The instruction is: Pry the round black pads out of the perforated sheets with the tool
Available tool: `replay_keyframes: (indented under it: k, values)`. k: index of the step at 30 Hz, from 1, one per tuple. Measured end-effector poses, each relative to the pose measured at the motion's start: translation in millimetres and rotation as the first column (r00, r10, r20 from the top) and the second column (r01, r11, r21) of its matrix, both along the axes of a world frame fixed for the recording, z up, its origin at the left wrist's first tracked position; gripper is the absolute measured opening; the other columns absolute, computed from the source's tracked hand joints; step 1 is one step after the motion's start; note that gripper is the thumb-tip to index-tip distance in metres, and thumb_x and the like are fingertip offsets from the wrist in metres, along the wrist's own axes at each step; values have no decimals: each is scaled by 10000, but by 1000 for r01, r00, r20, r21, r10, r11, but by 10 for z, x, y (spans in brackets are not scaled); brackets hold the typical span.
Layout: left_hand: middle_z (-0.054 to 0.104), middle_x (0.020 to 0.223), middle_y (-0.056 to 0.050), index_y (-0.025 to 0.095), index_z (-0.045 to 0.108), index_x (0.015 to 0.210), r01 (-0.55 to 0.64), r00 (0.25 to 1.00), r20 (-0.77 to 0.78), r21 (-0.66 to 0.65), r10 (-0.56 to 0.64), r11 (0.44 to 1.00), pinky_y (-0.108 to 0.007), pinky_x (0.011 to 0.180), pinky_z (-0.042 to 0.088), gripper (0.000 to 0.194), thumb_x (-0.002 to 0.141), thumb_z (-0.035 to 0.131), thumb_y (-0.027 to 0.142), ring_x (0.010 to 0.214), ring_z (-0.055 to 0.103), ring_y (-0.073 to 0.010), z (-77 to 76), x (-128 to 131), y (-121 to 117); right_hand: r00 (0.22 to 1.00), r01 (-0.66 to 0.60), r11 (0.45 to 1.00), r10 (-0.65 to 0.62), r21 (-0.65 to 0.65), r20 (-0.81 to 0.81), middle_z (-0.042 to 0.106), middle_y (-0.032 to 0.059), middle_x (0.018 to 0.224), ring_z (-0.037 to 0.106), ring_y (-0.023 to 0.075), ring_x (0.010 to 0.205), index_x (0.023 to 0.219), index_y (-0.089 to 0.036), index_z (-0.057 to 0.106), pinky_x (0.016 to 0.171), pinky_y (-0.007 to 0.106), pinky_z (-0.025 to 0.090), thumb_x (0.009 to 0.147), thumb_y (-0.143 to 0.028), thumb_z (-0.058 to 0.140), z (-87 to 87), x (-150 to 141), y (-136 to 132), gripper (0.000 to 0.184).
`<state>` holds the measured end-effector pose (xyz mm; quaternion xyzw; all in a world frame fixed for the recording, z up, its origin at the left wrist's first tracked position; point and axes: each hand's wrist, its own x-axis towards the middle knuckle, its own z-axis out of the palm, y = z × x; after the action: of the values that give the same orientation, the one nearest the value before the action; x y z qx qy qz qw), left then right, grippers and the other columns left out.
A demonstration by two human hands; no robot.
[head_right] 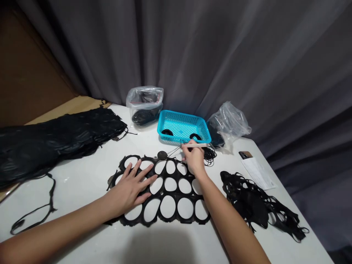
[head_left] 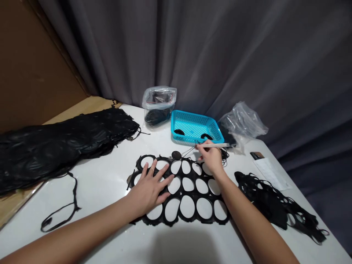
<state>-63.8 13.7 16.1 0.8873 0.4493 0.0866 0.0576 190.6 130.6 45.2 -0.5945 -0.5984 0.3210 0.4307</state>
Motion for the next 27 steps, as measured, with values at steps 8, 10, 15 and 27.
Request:
replay_keyframes:
  k: [8, 10, 15, 27]
  values:
    - [326, 1607, -147, 297, 462, 1490, -36, 998, -44, -16, 35, 999, -736, 1093, 190, 676, 879, 706, 452, 1431, 272, -518, 104, 15, 17, 577, -751, 550, 275, -366, -769, 723, 84, 884, 730, 160, 821, 753, -165, 557, 676, 204, 602, 727, -247, 844, 44, -415, -179, 299]
    - [315, 1612, -150, 307, 435, 1509, -32, 998, -62, -23, 31, 999, -728, 1100, 184, 693, 888, 682, 488, 1437, 268, -509, 109, -5, 16, 519, -785, 511, 236, -349, -822, 731, 91, 923, 721, 142, 826, 769, -167, 559, 735, 217, 609, 753, -193, 820, 41, -293, -145, 263]
    - [314, 1615, -135, 338, 426, 1511, -39, 995, -95, -25, 36, 999, -728, 1099, 185, 641, 935, 573, 578, 1453, 237, -500, 84, -36, 20, 391, -415, 861, -123, -294, -912, 702, 44, 899, 669, 116, 735, 801, -203, 575, 619, 191, 609, 769, -55, 723, 7, 45, 130, 211]
    - [443, 1515, -238, 71, 511, 1418, -28, 994, -100, 228, 52, 973, -524, 1169, 280, 606, 972, 574, 475, 1415, 404, -382, -67, -320, -108, 837, -475, 868, 394, -146, -381, 721, 16, 821, 630, 153, 750, 735, -188, 640, 728, 279, 496, 778, -237, 740, -145, -877, -326, 119]
